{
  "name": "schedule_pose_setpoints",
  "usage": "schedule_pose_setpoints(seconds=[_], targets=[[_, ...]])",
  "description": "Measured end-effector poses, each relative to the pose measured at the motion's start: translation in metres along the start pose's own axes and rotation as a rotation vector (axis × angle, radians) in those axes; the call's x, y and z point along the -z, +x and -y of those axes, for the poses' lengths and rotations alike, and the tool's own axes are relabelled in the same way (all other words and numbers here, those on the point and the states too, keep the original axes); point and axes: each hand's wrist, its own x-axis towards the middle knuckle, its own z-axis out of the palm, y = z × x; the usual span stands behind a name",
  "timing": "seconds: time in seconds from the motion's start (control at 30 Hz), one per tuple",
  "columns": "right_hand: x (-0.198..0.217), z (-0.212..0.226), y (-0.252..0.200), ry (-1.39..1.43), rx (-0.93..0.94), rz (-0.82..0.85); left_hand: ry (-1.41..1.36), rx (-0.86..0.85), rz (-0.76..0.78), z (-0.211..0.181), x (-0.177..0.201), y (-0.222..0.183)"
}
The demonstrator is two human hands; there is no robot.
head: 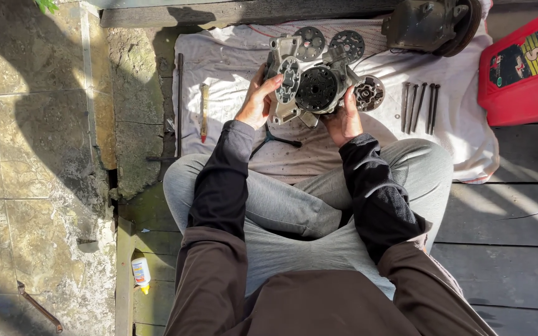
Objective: Assembling internal components of a mechanical housing on a cloth-covered floor
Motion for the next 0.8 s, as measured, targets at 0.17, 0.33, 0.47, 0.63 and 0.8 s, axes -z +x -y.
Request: schedule_pose_setpoints(seconds=[0.17,0.33,0.47,0.63,0.8], targets=[[0.005,-0.003,0.007,0.122,-0.028,0.063,0.029,-0.018,0.022,0.014,0.020,0.003],[0.019,-0.004,0.011,0.103,-0.169,0.104,-0.041,0.034,0.061,-0.005,0.009,-0.002],[-0.034,0.016,-0.016,-0.062,-0.184,0.093,0.008,-0.004,0.157,-0.020,-0.004,-0.006],[0.006,0.007,0.010,0.029,-0.096,0.115,-0.045,-0.004,0.198,-0.024,-0.003,-0.009],[0.024,-0.001,0.019,-0.116,0.051,0.187,-0.078,0.027,0.135,-0.032,-0.005,-0.013]])
